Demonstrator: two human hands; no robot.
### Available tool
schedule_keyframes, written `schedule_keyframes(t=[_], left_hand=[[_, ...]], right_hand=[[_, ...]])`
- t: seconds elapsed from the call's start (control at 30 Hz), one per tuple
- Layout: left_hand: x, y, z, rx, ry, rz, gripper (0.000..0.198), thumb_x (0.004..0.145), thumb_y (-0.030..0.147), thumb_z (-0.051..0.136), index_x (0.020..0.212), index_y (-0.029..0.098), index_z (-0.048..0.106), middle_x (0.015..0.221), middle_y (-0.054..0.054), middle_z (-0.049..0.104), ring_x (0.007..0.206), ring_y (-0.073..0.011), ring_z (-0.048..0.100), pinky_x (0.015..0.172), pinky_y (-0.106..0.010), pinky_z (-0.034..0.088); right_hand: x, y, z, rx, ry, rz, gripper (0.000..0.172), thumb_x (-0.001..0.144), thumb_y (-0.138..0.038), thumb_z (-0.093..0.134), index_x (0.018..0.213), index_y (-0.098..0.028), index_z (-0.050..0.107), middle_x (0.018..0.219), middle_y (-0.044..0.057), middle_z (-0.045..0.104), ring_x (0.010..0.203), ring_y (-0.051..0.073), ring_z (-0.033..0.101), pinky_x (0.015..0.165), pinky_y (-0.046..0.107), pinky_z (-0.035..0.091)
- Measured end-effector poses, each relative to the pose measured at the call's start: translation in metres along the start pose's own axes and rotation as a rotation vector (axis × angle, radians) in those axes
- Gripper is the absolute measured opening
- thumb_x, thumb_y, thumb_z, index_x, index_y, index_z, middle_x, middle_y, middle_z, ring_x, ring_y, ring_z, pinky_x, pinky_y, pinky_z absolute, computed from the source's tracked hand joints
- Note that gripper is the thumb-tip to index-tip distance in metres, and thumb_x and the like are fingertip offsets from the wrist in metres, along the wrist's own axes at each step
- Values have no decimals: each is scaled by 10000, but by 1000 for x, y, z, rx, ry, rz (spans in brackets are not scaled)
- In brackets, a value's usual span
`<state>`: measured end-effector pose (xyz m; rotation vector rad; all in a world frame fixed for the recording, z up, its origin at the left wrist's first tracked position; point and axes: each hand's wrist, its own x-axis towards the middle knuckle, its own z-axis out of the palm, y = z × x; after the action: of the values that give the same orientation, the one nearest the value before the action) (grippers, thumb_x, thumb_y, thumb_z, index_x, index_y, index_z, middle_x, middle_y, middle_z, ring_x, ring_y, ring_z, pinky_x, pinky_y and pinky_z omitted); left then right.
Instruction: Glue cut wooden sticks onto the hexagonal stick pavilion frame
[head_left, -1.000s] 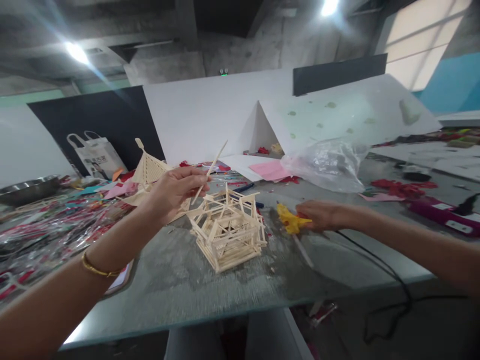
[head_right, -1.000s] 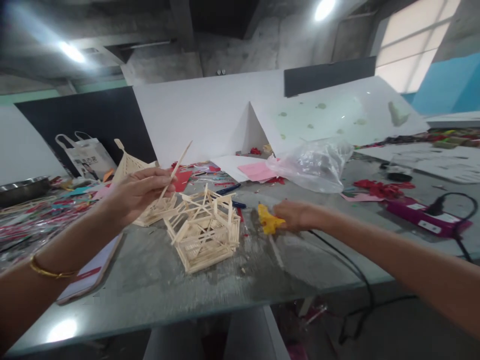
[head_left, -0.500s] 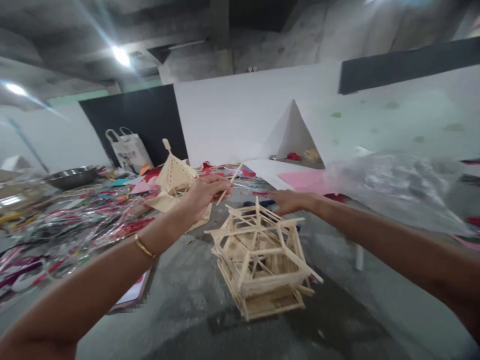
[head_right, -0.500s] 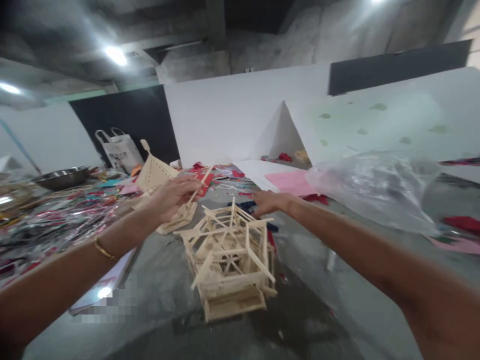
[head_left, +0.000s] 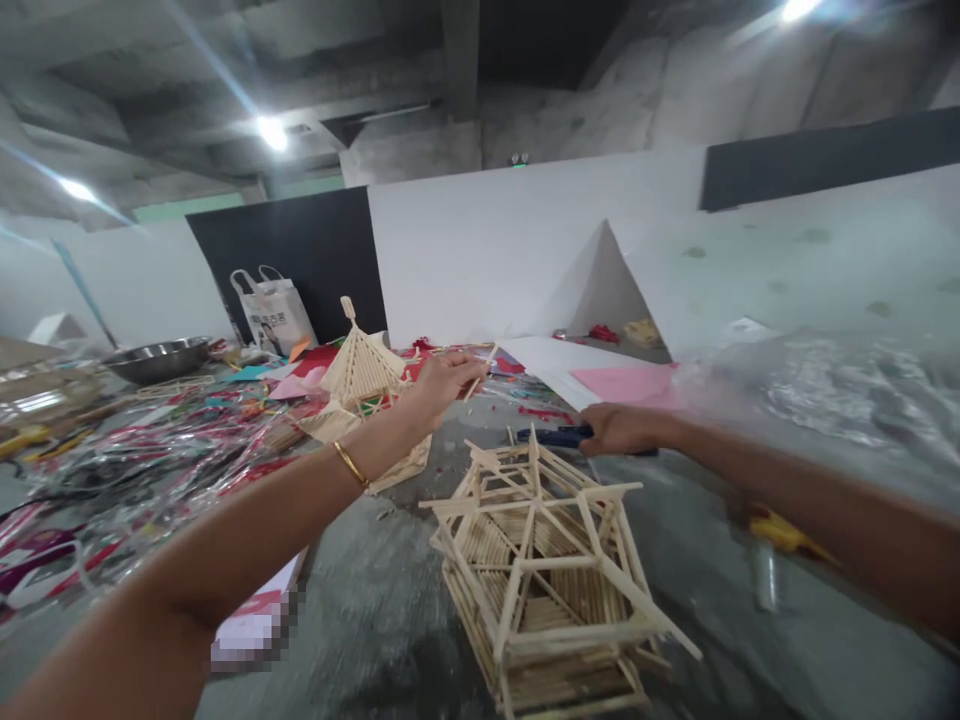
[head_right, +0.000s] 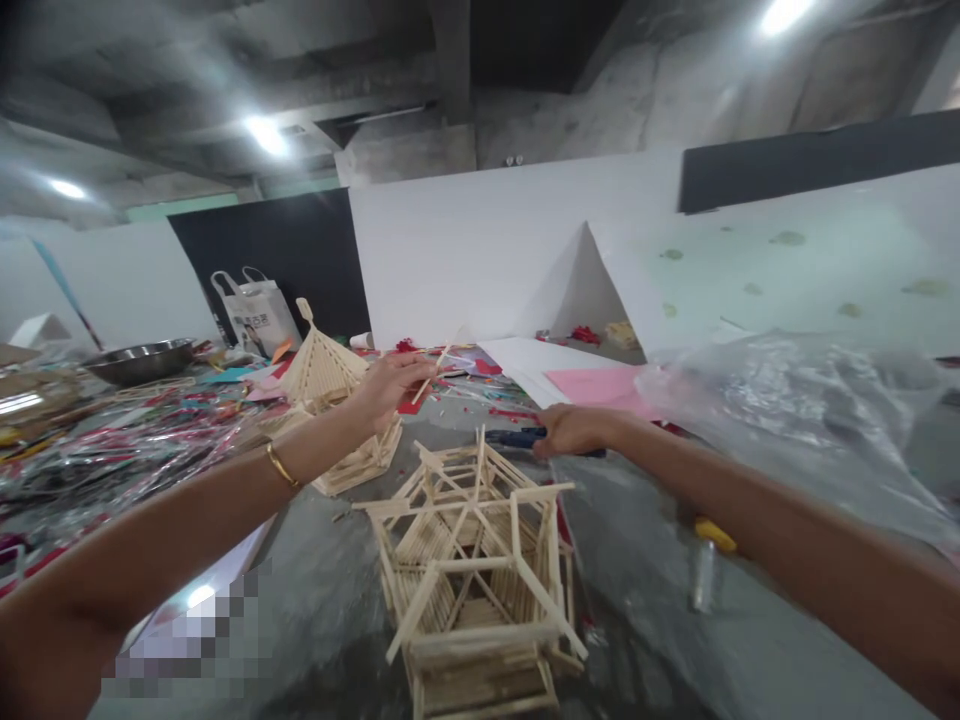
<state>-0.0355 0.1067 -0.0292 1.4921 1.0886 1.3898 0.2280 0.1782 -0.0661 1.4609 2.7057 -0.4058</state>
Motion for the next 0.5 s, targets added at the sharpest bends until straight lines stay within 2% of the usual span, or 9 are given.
schedule_keyframes(t=[0.1,0.17,0.27,0.37,0.4,0.5], left_hand=[[10,-1,10,41,-23,46,157,662,296,634,641,145,599,560,28,534,491,-66,449,495,-216,325],[12,1,19,47,-45,65,152,655,289,633,633,144,593,537,35,516,477,-64,434,483,-216,308],[11,8,31,82,-69,103,156,672,275,619,609,137,585,478,45,469,428,-52,368,446,-217,243],[7,17,39,151,-81,162,177,705,252,612,581,130,580,446,47,447,410,-43,335,438,-219,217],[6,21,41,158,-81,165,169,711,234,613,582,128,581,440,49,444,408,-41,337,440,-218,223],[-2,36,43,159,-72,107,124,727,165,608,612,121,595,440,45,461,407,-39,362,452,-212,257]], right_hand=[[-34,12,-21,214,-29,62,308,662,-427,531,712,-124,557,686,112,620,592,209,594,566,287,433],[-60,15,-27,364,-58,47,379,744,-470,412,774,-118,549,713,106,629,578,168,592,571,257,434],[-96,14,-18,654,21,-2,466,799,-495,295,838,-104,547,728,105,626,610,146,591,609,245,440],[-121,11,-1,1038,197,8,442,782,-469,344,819,-92,571,666,100,598,570,149,564,580,261,446],[-128,10,3,1130,215,22,418,774,-457,369,816,-98,578,671,102,597,575,154,564,578,269,452],[-149,4,6,1209,116,57,377,736,-452,428,835,-130,597,712,112,606,642,188,587,635,309,486]])
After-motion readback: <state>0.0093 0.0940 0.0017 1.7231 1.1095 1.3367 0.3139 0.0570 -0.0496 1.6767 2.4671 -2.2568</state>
